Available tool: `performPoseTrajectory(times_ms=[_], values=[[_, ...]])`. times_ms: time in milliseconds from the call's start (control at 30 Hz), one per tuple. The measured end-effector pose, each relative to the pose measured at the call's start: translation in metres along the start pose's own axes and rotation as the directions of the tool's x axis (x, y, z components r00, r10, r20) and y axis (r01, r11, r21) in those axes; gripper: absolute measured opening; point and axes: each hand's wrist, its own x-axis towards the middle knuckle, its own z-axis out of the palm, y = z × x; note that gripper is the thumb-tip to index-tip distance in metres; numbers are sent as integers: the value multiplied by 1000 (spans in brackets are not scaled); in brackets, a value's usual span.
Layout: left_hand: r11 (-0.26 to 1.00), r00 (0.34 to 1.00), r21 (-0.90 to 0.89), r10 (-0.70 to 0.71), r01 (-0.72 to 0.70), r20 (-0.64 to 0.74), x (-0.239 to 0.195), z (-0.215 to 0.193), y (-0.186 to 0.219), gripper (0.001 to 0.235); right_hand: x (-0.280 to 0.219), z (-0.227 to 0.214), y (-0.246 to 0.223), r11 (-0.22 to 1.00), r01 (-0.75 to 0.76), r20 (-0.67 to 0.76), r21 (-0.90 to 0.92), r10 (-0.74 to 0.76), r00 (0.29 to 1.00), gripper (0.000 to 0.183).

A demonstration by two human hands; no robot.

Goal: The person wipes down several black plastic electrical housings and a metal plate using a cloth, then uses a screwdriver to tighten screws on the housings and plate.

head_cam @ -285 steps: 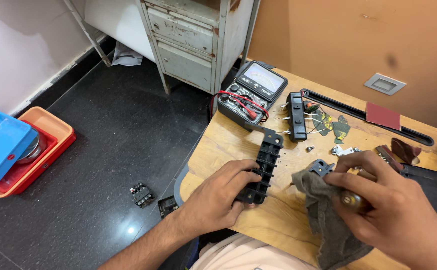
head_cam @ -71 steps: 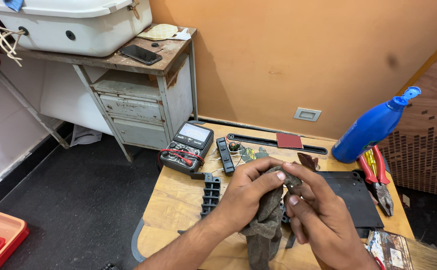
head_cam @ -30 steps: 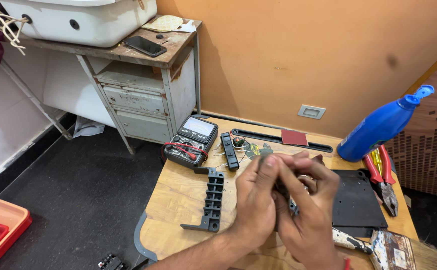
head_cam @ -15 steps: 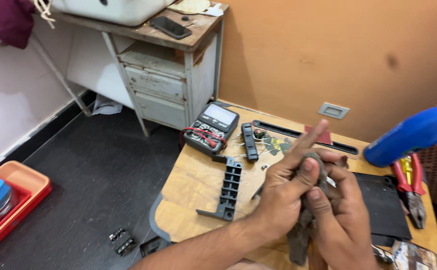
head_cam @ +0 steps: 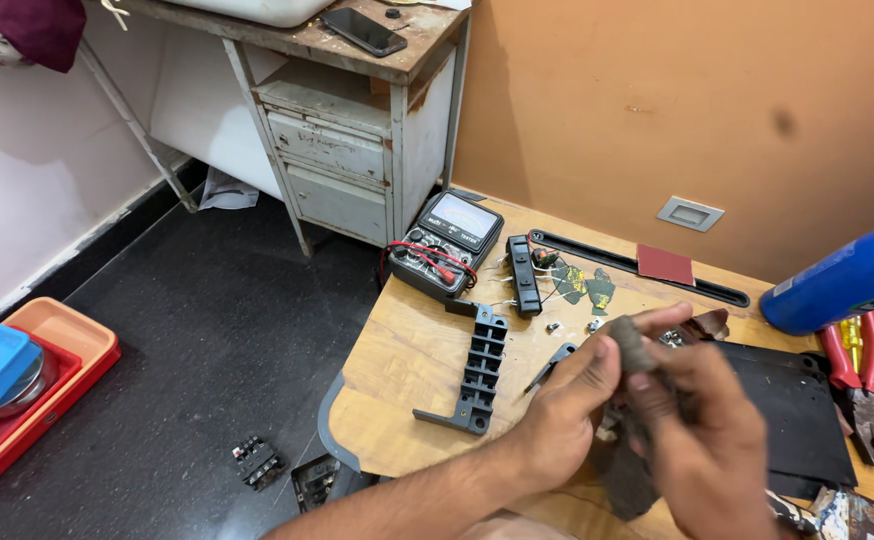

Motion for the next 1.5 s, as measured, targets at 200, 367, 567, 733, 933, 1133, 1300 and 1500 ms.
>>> performPoseTrajectory(times_ms=[200,367,567,733,933,1133,1300,1500], values=[[984,987,94,154,-149,-49,1,2,-14,60,-17,10,-2,949,178,-42,-262,-196,980,17],[745,926,586,378,-319,24,0,-2,-9,47,-12,-1,22,984,-50,-13,172,53,999,34],[921,961,275,274,-276,46,0,4,-6,52,-4,-2,15,876,-249,142,414,208,968,22],[723,961,643,265,-253,80,-2,-6,4,51,-3,-17,19,843,-415,239,341,349,906,33],[665,970,718,232,-207,65,-3,-19,13,58,-4,-21,25,769,-592,322,243,512,797,41],[629,937,724,344,-283,68,-19,-35,22,28,-6,-22,27,793,-571,376,214,472,797,42],[679,938,668,337,-305,85,-18,-39,21,19,-1,-21,22,723,-666,409,184,560,720,47],[646,934,693,338,-319,115,-18,-39,23,28,0,-27,27,701,-651,529,292,448,720,47]])
